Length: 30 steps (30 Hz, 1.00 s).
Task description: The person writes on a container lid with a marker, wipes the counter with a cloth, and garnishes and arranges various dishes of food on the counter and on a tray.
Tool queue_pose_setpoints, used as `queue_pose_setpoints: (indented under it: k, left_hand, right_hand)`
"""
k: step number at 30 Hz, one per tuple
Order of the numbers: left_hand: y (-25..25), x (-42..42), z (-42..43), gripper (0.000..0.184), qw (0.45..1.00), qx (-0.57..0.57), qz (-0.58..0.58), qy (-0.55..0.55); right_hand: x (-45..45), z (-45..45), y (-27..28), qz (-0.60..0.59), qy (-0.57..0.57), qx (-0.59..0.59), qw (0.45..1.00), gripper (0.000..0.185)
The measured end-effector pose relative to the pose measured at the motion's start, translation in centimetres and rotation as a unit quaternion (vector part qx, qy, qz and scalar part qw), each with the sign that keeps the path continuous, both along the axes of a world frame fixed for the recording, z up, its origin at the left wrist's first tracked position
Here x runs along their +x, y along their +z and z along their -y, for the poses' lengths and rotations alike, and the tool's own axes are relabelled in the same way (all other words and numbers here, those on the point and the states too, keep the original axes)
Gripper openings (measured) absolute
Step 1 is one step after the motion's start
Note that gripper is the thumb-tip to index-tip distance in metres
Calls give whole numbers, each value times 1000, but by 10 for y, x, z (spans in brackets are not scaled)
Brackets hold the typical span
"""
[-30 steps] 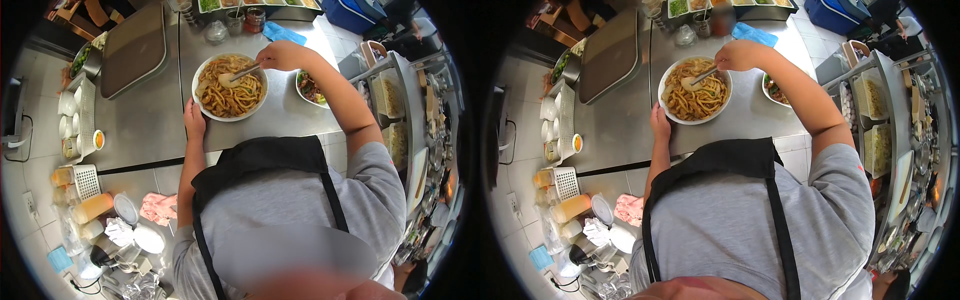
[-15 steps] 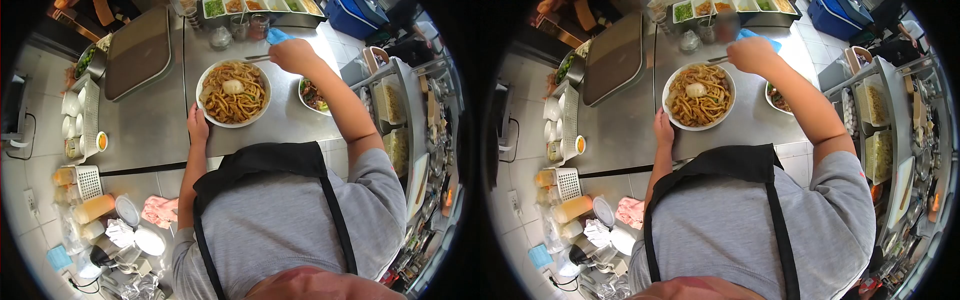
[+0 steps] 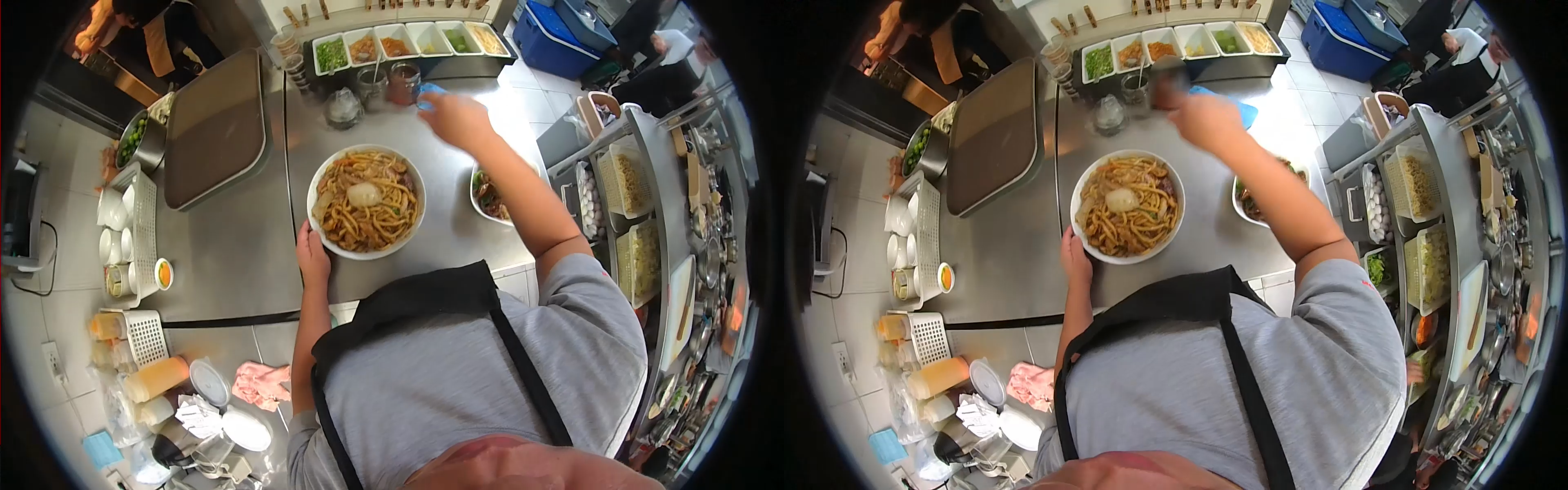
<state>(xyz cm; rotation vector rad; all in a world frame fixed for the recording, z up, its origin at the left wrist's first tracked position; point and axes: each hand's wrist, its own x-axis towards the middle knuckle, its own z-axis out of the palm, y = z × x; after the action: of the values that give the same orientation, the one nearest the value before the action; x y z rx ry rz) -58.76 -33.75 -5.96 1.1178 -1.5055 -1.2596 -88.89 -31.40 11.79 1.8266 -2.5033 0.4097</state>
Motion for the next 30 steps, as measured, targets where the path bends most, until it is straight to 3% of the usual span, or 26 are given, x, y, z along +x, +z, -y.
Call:
queue_pose_setpoints:
  k: [2,6,8,10,12,14,17,18,26,30]
  left_hand:
    - [1,-2,-1,36,1000,11,-1,10]
    - [-5,-1,-1,35,999,20,16,36]
    - [-3,-2,-3,34,999,25,20,39]
    - [9,-6,-6,34,999,9,22,44]
    - [11,-7,-6,33,999,6,28,43]
    - [10,-4,-4,33,999,13,35,39]
    - [15,-7,-3,34,996,56,37,63]
    - [12,-5,-2,35,995,59,46,68]
    - [26,-8,3,34,992,62,101,46]
    - [30,-6,12,34,991,19,129,17]
  right_hand:
    - [-52,29,-4,-19,-67,-54,996,27]
    - [-156,79,-31,-12,-244,-3,970,25]
    - [-177,91,-34,2,-262,36,964,27]
    - [-190,102,-43,-1,-232,76,970,27]
    - [-182,104,-47,-134,-201,-40,969,23]
    - [-157,102,-35,-131,-127,-43,982,22]
    - [-125,112,-71,-47,-23,156,986,23]
    - [-113,107,-80,-26,-29,169,985,23]
    - [-98,102,-146,25,-4,81,996,22]
    - [-59,87,-129,141,242,61,958,20]
